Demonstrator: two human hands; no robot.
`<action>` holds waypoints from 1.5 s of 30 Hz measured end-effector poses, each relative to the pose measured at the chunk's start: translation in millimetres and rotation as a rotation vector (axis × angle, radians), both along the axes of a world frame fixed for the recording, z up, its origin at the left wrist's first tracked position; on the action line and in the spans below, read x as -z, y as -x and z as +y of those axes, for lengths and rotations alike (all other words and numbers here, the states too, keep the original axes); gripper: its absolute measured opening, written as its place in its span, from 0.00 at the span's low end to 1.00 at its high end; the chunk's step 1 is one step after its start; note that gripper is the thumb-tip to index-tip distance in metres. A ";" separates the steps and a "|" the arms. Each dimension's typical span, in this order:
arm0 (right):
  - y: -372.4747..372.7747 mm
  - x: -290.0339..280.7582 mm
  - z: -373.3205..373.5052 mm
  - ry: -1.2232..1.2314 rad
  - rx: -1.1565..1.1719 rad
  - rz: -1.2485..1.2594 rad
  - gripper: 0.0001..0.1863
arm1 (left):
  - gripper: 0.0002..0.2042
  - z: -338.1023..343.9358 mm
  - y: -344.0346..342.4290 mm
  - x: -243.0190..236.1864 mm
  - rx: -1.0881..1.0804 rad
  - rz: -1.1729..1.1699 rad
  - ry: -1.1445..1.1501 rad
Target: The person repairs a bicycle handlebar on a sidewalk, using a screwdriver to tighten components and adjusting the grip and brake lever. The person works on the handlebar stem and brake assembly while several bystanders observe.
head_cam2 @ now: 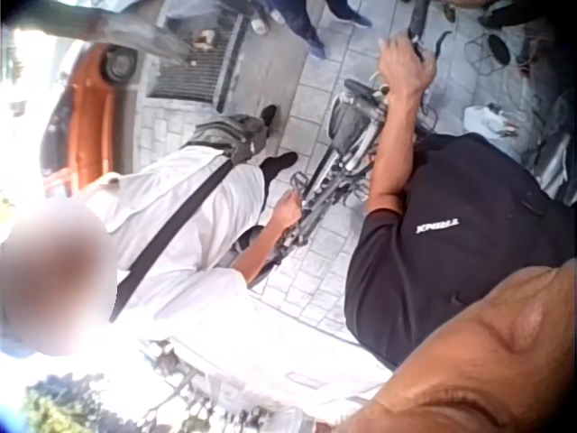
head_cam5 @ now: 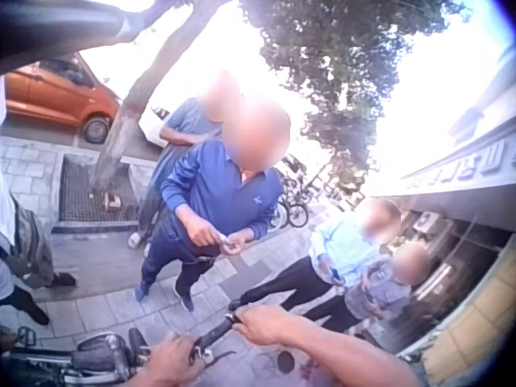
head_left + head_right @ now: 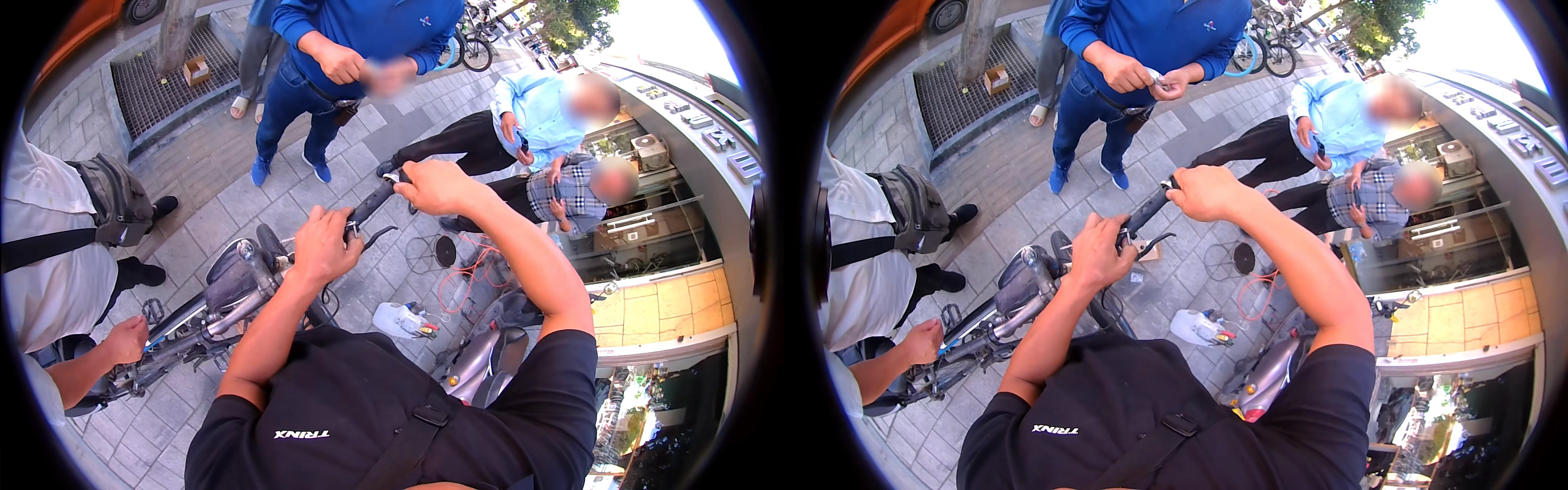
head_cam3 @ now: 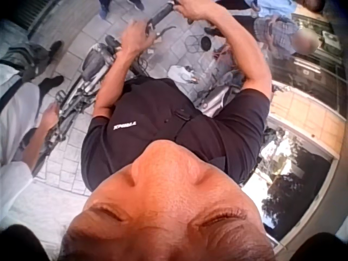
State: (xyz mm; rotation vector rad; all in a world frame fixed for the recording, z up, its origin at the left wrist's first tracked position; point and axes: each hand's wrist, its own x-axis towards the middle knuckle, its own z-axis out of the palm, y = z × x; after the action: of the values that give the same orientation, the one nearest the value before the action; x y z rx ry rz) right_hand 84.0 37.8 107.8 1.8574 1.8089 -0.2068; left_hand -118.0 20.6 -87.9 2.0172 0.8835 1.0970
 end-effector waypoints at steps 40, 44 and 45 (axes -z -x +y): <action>23.2 51.3 -67.8 -0.066 0.205 0.707 0.17 | 0.13 9.6 -2.2 23.3 -0.041 -0.289 0.365; 24.4 55.7 -65.0 -0.059 0.183 0.681 0.17 | 0.12 9.1 -2.2 25.5 -0.043 -0.301 0.373; 24.8 56.1 -64.5 -0.059 0.177 0.664 0.17 | 0.12 8.7 -2.1 25.8 -0.048 -0.303 0.373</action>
State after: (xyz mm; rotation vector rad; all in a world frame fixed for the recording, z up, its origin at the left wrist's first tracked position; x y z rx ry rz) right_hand 59.1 -26.7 51.7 2.1539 2.0658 -0.9385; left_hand -115.9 29.3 -113.7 1.4884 0.9029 1.1309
